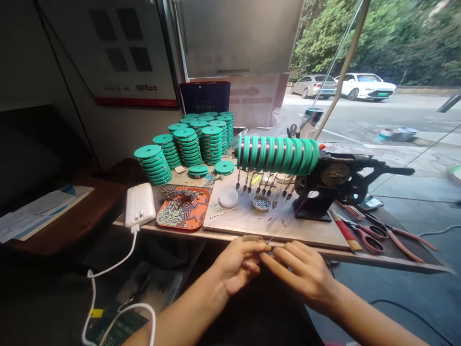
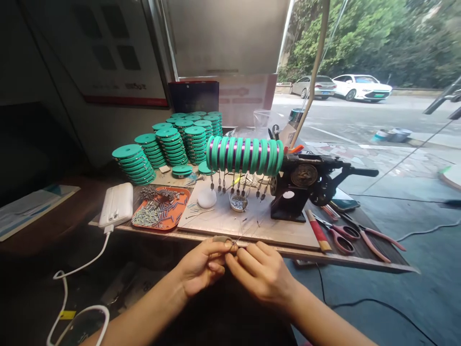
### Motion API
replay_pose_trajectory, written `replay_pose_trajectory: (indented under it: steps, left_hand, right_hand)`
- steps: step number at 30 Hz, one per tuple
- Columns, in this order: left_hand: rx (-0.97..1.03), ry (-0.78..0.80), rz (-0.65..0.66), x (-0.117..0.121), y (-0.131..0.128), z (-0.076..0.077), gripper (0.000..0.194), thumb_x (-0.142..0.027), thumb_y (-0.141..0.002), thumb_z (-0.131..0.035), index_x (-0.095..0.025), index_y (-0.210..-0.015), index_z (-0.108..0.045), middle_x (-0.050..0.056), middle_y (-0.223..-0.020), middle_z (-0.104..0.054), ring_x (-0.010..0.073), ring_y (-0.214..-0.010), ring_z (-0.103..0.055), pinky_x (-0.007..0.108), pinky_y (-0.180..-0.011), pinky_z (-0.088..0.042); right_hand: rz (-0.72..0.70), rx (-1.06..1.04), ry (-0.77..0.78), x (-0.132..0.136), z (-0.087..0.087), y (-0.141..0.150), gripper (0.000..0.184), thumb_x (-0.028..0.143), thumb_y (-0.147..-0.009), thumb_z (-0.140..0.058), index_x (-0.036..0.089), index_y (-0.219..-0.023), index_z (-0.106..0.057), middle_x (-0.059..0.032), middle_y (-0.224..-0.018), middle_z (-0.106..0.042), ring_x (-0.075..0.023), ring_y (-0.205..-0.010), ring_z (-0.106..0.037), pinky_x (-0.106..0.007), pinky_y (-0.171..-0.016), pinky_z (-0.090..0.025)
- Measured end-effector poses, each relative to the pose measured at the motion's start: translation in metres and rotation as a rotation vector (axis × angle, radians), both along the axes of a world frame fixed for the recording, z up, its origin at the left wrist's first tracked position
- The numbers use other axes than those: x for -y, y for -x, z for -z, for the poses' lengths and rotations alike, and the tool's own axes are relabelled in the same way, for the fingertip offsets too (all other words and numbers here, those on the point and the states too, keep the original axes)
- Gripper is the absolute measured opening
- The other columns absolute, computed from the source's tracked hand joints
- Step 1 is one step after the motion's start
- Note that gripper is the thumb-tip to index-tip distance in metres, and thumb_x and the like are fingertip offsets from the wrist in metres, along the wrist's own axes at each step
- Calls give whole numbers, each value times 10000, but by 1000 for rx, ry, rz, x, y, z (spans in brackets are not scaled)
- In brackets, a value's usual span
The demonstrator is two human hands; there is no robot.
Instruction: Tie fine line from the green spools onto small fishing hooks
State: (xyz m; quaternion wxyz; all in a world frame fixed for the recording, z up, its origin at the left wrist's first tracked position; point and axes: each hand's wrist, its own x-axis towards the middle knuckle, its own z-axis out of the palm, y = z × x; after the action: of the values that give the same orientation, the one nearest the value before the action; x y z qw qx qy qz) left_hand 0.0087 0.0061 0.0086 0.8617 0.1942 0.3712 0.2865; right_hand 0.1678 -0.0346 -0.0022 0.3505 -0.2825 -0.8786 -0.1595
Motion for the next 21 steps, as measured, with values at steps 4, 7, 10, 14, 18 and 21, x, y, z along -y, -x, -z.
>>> replay_pose_trajectory:
  steps: [4,7,10,14,18,21]
  left_hand:
    - [39,50,1,5,-1,-1,101,-83,-579,-661,-74,-631,-575,-34,-583,-478,-30,-401,-277,66,-340,-157]
    - [2,-69,31,7,-1,1,126,-120,-588,-673,-75,-685,-607,-13,-629,-501,-5,-449,-348,92,-354,-174]
    - [-222,-457,67,6,0,1,90,-171,-626,-654,-103,-647,-599,-11,-613,-489,37,-473,-375,146,-395,-239]
    - [-559,-1080,3,6,1,-3,99,-103,-663,-603,-134,-573,-572,37,-778,-525,143,-765,-508,241,-687,-401]
    - [-571,-1208,-21,10,2,0,81,-94,-713,-569,-139,-650,-595,49,-824,-521,154,-819,-513,260,-759,-405]
    - [-472,-1127,-85,12,1,9,55,-159,-741,-583,-140,-691,-597,45,-824,-513,150,-800,-517,256,-735,-425]
  right_hand:
    - [2,-429,395,-1,16,12,143,138,-817,-506,166,-813,-646,-35,-641,-576,-133,-581,-484,-251,-539,-369]
    - [15,-950,1160,3,24,16,109,283,-767,-589,185,-734,-621,-9,-682,-551,-128,-645,-505,-234,-593,-399]
    - [-20,-1072,1552,10,25,17,233,379,-726,-593,165,-644,-551,23,-563,-475,-104,-517,-439,-223,-499,-373]
    - [31,-980,1571,24,6,18,235,353,-720,-601,159,-611,-527,36,-531,-448,-91,-513,-416,-208,-506,-350]
    - [141,-713,1202,34,-19,17,213,310,-782,-562,172,-619,-553,7,-646,-555,-117,-629,-504,-217,-608,-394]
    - [158,-633,1140,30,-27,8,149,315,-809,-529,195,-781,-613,-1,-681,-618,-134,-633,-563,-219,-599,-434]
